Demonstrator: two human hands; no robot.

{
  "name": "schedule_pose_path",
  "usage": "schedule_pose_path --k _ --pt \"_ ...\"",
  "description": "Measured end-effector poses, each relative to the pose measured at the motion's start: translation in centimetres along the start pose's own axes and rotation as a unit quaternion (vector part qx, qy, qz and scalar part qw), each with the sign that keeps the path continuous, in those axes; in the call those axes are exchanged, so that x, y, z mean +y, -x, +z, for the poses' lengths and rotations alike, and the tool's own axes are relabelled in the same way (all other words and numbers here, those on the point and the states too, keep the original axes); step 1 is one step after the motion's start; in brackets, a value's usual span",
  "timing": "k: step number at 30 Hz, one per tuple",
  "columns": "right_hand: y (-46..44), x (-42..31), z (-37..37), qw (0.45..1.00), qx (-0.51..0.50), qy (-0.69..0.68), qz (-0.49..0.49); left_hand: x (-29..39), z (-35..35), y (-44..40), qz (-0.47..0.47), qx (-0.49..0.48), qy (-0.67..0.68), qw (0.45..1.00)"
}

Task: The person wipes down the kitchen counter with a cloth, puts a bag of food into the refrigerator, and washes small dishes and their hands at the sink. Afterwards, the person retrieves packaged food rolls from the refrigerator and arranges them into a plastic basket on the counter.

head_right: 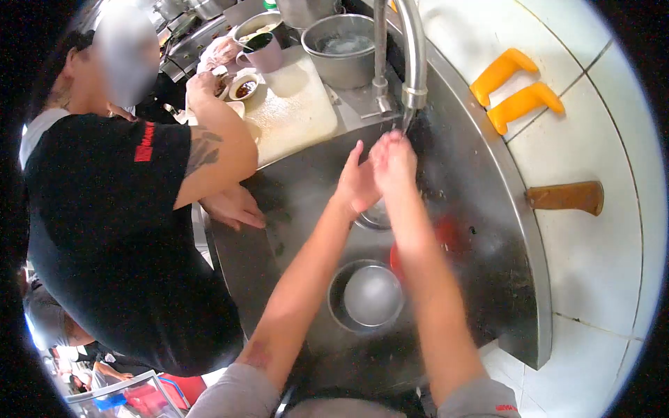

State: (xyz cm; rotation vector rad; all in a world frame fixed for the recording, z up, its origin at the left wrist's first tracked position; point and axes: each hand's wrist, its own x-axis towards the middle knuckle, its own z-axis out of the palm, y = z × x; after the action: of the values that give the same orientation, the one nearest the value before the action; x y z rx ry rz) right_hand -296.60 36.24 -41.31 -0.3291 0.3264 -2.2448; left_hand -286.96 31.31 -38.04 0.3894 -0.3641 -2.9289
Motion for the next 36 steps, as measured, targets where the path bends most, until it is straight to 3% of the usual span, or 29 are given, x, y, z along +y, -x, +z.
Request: schedule_pose_path --k 1,2,3,5,6,7,9,10,11,12,13,14,15,16,17,18,19,20,21,22,24,26,28,29,30,31,33,35,36 --pt "1.5 0.0 0.3 0.988 0.037 -0.111 0.100 0.2 -0.4 0.4 -0.047 -0.025 -0.015 0.998" --pt "2.9 0.2 0.7 0.953 0.072 -0.221 0.196 0.1 -0.4 0.2 -0.061 0.028 -0.047 0.997" --pt "4.8 0.0 3.8 0.958 0.098 -0.170 0.208 0.4 -4.5 -2.3 -0.189 -0.151 0.061 0.968" --pt "5.0 1.5 3.4 0.985 0.149 0.066 0.054 0.7 -1.5 -0.7 -0.158 -0.023 -0.145 0.976" --pt "4.8 2.2 2.7 0.968 0.171 0.184 -0.024 0.9 0.3 0.2 -0.161 0.043 -0.243 0.956" --pt "4.4 2.9 1.9 0.930 0.188 0.298 -0.102 0.4 0.6 0.0 -0.113 0.045 -0.245 0.962" --pt "2.8 3.1 1.4 0.818 0.165 0.506 -0.217 -0.1 -0.6 -1.9 -0.002 0.007 -0.198 0.980" --pt "2.0 2.8 1.7 0.741 0.141 0.601 -0.264 -0.5 0.3 -1.6 0.061 0.044 -0.226 0.971" --pt "1.2 2.5 2.0 0.656 0.125 0.675 -0.315 -0.8 1.4 -1.5 0.126 0.079 -0.254 0.956" --pt "0.9 0.9 4.4 0.517 0.035 0.778 -0.356 -1.3 2.9 -1.2 0.190 0.112 -0.281 0.934" --pt "-0.2 0.7 4.5 0.601 0.038 0.726 -0.332 -3.4 4.0 -0.3 0.345 0.151 -0.404 0.834" --pt "-1.1 0.4 4.7 0.650 0.060 0.680 -0.335 -4.2 3.2 -0.3 0.372 0.174 -0.486 0.772" --pt "-2.1 0.5 5.9 0.679 0.107 0.656 -0.312 -5.5 3.5 1.3 0.256 0.151 -0.363 0.883" --pt "-2.8 0.4 6.4 0.704 0.158 0.629 -0.290 -6.8 4.4 3.0 0.125 0.121 -0.226 0.958" --pt "-2.9 0.2 6.0 0.718 0.190 0.624 -0.244 -6.8 5.4 3.7 0.104 0.132 -0.197 0.966" --pt "-2.6 0.1 5.5 0.837 0.250 0.456 -0.172 -6.4 5.2 3.5 0.088 0.127 -0.154 0.976" --pt "-2.2 0.2 4.3 0.914 0.294 0.264 -0.091 -5.6 4.6 2.8 0.075 0.121 -0.110 0.984" --pt "-1.9 0.5 3.1 0.944 0.324 0.059 -0.002 -5.0 4.1 1.9 0.063 0.115 -0.066 0.989" --pt "-1.4 0.8 0.2 0.970 0.240 -0.010 0.020 -4.4 3.4 1.0 0.050 0.107 -0.085 0.989" --pt "-0.9 1.0 -2.5 0.983 0.158 -0.074 0.052 -4.5 2.1 -0.5 0.098 0.115 -0.097 0.984" --pt "2.4 1.7 -2.6 0.993 0.114 -0.042 -0.008 -5.3 -0.7 -2.9 0.188 0.132 -0.124 0.965" --pt "5.3 1.9 1.1 0.966 0.202 0.158 -0.048 -4.4 -0.6 -2.8 0.136 0.194 -0.271 0.933" --pt "8.4 1.8 5.6 0.898 0.264 0.350 -0.048 -4.3 -2.5 -4.4 0.160 0.251 -0.452 0.841" --pt "10.6 3.6 5.8 0.808 0.251 0.515 -0.135 -4.5 -1.7 -4.8 0.202 0.239 -0.421 0.851" --pt "11.9 4.5 5.8 0.773 0.266 0.557 -0.146 -4.3 -2.0 -6.4 0.199 0.304 -0.441 0.821" --pt "13.1 5.4 5.8 0.734 0.282 0.598 -0.156 -4.1 -1.6 -6.1 0.194 0.299 -0.367 0.859" --pt "14.0 5.8 5.6 0.806 0.383 0.451 -0.027 -4.4 -2.2 -5.5 0.167 0.228 -0.188 0.941" --pt "11.6 4.4 3.8 0.865 0.305 0.398 0.001 -5.7 -6.0 -6.0 0.116 0.085 0.023 0.989" --pt "10.4 3.3 2.5 0.889 0.267 0.372 0.012 -6.5 -7.2 -6.5 0.118 0.039 0.056 0.991"
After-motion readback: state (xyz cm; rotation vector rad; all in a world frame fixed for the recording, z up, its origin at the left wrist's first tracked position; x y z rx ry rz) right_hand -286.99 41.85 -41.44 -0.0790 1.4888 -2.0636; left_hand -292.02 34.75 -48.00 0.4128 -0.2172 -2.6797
